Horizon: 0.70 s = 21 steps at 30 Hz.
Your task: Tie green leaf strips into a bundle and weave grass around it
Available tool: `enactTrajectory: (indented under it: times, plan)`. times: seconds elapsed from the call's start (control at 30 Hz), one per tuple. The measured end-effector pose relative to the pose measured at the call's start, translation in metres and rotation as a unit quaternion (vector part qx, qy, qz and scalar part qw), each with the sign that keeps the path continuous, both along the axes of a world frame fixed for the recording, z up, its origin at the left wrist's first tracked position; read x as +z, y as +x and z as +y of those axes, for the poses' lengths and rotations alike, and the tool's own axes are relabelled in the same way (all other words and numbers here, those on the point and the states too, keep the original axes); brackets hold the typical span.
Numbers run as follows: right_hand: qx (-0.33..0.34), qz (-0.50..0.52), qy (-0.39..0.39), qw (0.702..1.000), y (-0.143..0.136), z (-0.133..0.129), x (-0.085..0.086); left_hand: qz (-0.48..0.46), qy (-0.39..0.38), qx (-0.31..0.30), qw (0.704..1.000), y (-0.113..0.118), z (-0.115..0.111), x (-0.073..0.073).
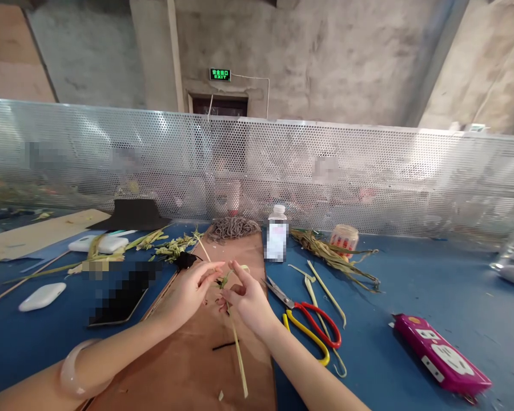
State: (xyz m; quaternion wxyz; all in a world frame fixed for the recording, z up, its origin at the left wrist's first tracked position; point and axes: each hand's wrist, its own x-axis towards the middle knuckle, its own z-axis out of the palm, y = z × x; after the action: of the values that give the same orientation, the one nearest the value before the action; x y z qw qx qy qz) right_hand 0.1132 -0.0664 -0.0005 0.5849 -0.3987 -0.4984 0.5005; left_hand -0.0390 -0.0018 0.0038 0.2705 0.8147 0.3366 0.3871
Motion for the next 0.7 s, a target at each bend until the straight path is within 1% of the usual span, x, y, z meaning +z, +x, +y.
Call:
enactTrajectory:
  times: [0.13,0.2,0.3,0.4,0.53,0.7]
  plan:
    - [-0.030,-0.018,-0.032,0.999,-0.002,-0.001,0.000,0.005,0.074,-0.006,0.997,-0.004,0.014,-0.006]
    - [-0.041,-0.023,-0.042,0.998,-0.004,-0.001,0.000,0.005,0.097,-0.012,0.995,-0.005,0.017,-0.004]
    - [-0.034,-0.017,-0.040,0.998,-0.004,-0.001,0.001,-0.004,0.111,-0.014,0.994,-0.005,0.018,0.000]
    - [-0.018,-0.010,-0.037,0.999,-0.003,-0.001,0.001,-0.011,0.098,-0.007,0.995,-0.004,0.018,0.003]
    - [-0.004,-0.010,-0.028,1.000,-0.001,0.001,0.000,-0.018,0.064,0.012,0.998,-0.002,0.021,0.001]
    - [-0.009,-0.024,-0.015,1.000,0.000,0.003,-0.003,-0.007,0.018,0.017,1.000,-0.002,0.023,0.000]
